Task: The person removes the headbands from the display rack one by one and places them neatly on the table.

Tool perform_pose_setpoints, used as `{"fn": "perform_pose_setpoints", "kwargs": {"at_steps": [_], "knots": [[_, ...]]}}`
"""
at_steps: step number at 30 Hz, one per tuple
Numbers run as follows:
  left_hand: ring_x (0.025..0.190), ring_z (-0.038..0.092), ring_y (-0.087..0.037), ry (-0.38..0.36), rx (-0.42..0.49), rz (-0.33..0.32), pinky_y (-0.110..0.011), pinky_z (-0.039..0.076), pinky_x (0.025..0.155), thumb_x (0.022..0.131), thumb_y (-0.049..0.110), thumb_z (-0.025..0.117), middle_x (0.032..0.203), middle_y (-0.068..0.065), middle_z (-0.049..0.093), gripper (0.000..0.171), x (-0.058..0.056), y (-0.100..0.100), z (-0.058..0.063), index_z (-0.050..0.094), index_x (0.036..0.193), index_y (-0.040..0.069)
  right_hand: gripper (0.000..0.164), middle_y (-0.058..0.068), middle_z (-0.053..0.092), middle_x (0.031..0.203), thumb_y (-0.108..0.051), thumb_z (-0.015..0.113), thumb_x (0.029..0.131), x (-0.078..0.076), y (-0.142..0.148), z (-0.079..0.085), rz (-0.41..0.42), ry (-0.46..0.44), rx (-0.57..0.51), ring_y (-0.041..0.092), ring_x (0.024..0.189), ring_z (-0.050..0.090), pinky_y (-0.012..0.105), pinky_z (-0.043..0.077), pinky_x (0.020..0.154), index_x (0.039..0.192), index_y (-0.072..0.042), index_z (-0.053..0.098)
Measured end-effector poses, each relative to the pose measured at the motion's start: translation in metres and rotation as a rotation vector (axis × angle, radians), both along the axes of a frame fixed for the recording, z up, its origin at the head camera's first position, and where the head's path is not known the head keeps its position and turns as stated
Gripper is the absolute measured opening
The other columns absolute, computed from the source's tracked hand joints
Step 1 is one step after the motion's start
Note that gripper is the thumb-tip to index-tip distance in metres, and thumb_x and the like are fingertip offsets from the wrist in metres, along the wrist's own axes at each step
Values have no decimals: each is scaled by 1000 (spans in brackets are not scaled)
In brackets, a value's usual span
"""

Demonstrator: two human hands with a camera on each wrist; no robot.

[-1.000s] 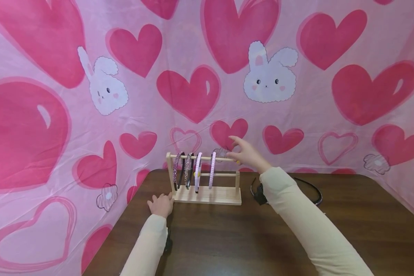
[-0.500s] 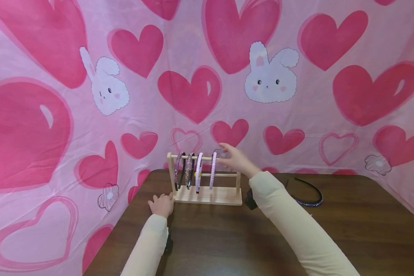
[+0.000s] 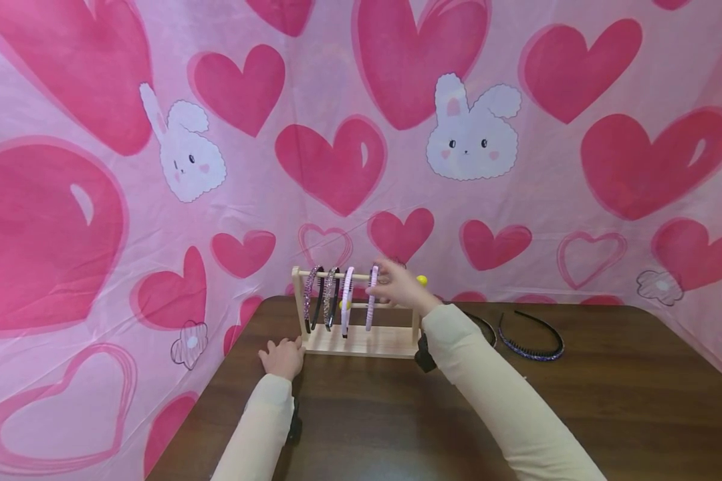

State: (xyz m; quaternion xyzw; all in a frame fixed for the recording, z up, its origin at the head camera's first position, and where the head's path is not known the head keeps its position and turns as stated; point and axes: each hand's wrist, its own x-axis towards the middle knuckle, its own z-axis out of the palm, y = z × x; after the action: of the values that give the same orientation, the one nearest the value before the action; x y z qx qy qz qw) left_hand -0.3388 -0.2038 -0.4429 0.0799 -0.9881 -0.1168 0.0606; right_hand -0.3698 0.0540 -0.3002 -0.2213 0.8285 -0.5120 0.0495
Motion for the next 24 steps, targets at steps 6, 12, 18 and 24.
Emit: {"fn": "perform_pose_setpoints", "kwargs": {"at_steps": [6, 12, 18, 24], "knots": [[110, 36, -45, -6, 10, 3, -61, 23, 89, 94, 25, 52, 123, -20, 52, 39, 0, 0, 0, 55, 128, 8, 73, 23, 37, 138, -9, 69, 82, -2, -5, -4, -28, -33, -8, 23, 66, 62, 38, 52, 61, 144, -12, 30], [110, 36, -45, -2, 8, 1, -61, 23, 89, 93, 25, 52, 122, -20, 52, 39, 1, -1, 1, 55, 128, 8, 69, 25, 38, 136, -8, 69, 82, -1, -11, -7, -57, -35, -19, 31, 73, 64, 40, 53, 65, 141, -11, 35], [110, 36, -45, -5, 8, -2, -62, 24, 88, 93, 25, 53, 121, -20, 52, 39, 1, -1, 0, 55, 128, 8, 66, 24, 39, 136, -4, 68, 82, 1, -14, -8, -96, -30, -20, 32, 73, 63, 41, 52, 66, 140, -8, 37], [110, 36, -45, -8, 6, -5, -61, 24, 88, 94, 25, 52, 122, -20, 52, 39, 0, -1, 0, 55, 129, 9, 65, 25, 45, 130, -3, 67, 83, 1, -12, -6, -95, -41, -36, 24, 65, 63, 37, 53, 62, 141, -9, 37]]}}
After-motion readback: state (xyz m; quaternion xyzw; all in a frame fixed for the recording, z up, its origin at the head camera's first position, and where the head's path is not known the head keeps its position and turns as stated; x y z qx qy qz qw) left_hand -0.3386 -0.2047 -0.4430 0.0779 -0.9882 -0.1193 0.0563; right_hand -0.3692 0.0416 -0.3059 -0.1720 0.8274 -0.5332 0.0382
